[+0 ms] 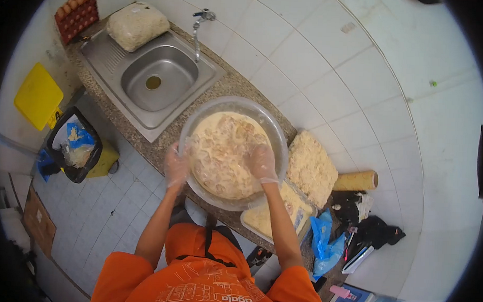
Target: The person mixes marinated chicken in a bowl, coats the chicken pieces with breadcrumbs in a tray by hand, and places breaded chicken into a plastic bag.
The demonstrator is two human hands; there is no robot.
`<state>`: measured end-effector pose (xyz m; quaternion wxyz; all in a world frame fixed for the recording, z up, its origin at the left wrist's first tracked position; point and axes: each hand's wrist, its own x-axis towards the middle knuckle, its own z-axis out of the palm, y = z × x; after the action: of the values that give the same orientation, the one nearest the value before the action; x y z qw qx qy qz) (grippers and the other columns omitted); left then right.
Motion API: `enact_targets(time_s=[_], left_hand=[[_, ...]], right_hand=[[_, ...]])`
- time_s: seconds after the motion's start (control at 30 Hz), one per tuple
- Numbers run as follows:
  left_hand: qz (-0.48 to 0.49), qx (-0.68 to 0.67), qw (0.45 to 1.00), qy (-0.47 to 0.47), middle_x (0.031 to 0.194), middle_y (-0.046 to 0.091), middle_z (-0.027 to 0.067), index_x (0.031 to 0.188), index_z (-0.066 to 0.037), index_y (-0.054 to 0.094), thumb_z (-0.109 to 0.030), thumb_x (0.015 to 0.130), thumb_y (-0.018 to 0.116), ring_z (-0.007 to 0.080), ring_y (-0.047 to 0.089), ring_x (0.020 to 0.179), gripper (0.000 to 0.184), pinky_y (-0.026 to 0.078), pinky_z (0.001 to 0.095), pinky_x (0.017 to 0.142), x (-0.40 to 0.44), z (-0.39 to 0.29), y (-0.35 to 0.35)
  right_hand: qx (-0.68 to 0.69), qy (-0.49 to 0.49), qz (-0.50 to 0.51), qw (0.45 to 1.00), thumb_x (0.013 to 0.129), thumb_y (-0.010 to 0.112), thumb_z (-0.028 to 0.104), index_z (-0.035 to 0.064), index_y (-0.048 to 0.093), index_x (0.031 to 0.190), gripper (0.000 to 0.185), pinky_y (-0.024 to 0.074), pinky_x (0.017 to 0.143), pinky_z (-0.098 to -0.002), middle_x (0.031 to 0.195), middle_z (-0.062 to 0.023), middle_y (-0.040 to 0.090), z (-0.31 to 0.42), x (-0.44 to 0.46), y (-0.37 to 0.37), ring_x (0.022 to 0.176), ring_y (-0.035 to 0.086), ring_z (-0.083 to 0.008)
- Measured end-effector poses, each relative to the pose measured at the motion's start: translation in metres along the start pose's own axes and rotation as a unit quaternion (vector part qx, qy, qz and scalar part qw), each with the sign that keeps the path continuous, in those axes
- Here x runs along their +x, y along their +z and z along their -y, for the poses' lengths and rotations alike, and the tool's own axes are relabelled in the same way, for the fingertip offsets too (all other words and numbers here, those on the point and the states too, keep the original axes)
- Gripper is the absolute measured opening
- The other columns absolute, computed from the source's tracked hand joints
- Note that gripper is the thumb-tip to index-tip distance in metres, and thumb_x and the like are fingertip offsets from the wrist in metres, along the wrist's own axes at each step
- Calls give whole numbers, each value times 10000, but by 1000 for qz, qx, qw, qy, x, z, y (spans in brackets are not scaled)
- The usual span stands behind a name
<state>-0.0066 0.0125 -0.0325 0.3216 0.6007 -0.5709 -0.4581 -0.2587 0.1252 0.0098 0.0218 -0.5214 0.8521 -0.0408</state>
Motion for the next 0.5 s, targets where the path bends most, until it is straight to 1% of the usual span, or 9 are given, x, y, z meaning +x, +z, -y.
enact_targets(time_s=[0.1, 0.17, 0.2, 0.27, 0.3, 0.37, 0.4, 0.47, 0.5], left_hand=[[17, 2, 999, -32, 1113, 766, 168, 1312, -72, 699, -411, 1021, 710, 263, 732, 975, 447, 562, 414, 875, 0, 6, 4], [33, 6, 998, -58, 1161, 766, 182, 1356, -81, 685, -460, 1021, 698, 272, 735, 1032, 506, 560, 414, 915, -4, -12, -4], [4, 50, 997, -50, 1208, 755, 187, 1386, -66, 668, -479, 1025, 685, 287, 720, 1087, 549, 545, 415, 953, 0, -10, 0], [-37, 148, 987, -39, 1301, 733, 198, 1445, -37, 634, -519, 1033, 660, 315, 692, 1197, 634, 515, 417, 1029, 2, 8, 11], [-30, 117, 992, -37, 1296, 733, 192, 1447, -35, 632, -521, 1028, 668, 305, 690, 1191, 642, 516, 412, 1023, -3, 11, 13], [-28, 42, 998, -33, 1285, 735, 180, 1451, -31, 630, -525, 1019, 685, 285, 685, 1179, 658, 520, 404, 1012, 0, 6, 14], [-30, 24, 999, -31, 1273, 739, 167, 1441, -32, 636, -517, 1017, 693, 270, 685, 1166, 647, 522, 396, 1002, 10, 20, 19], [-38, -11, 999, -28, 1249, 746, 140, 1422, -32, 649, -500, 1014, 709, 240, 685, 1141, 624, 528, 379, 983, 37, 67, 29], [-22, -38, 999, -32, 1212, 749, 94, 1392, -29, 655, -475, 1012, 727, 196, 678, 1090, 591, 530, 353, 950, 45, 78, 29]], right_hand=[[84, 0, -22, 996, 890, 737, 271, 97, 803, 1067, 256, 570, 849, -467, 913, -205, 741, -23, -29, -75, 890, 713, -382], [238, 28, -29, 970, 888, 740, 249, 85, 808, 1059, 246, 574, 801, -474, 888, -211, 748, -54, -54, -102, 842, 723, -383], [315, 44, -32, 948, 888, 741, 237, 79, 810, 1055, 240, 577, 777, -477, 875, -214, 751, -66, -68, -113, 818, 728, -384], [293, 87, -1, 952, 888, 739, 210, 63, 810, 1041, 223, 576, 732, -475, 869, -212, 755, -76, -96, -155, 759, 727, -379], [280, 108, 13, 954, 888, 738, 196, 55, 810, 1033, 215, 575, 710, -475, 865, -212, 756, -85, -111, -165, 730, 726, -377], [181, 115, -42, 976, 892, 782, 233, 14, 800, 937, 224, 559, 671, -444, 801, -210, 748, -105, -137, -158, 683, 698, -370], [131, 114, -68, 982, 894, 804, 252, -6, 795, 889, 258, 551, 651, -428, 769, -209, 744, -111, -147, -154, 659, 683, -367], [71, 163, 1, 984, 907, 766, 223, -1, 772, 884, 226, 558, 675, -439, 784, -211, 738, -97, -164, -150, 698, 700, -368], [40, 185, 35, 981, 914, 746, 209, 1, 761, 881, 211, 562, 687, -445, 791, -212, 735, -89, -174, -146, 717, 708, -368]])
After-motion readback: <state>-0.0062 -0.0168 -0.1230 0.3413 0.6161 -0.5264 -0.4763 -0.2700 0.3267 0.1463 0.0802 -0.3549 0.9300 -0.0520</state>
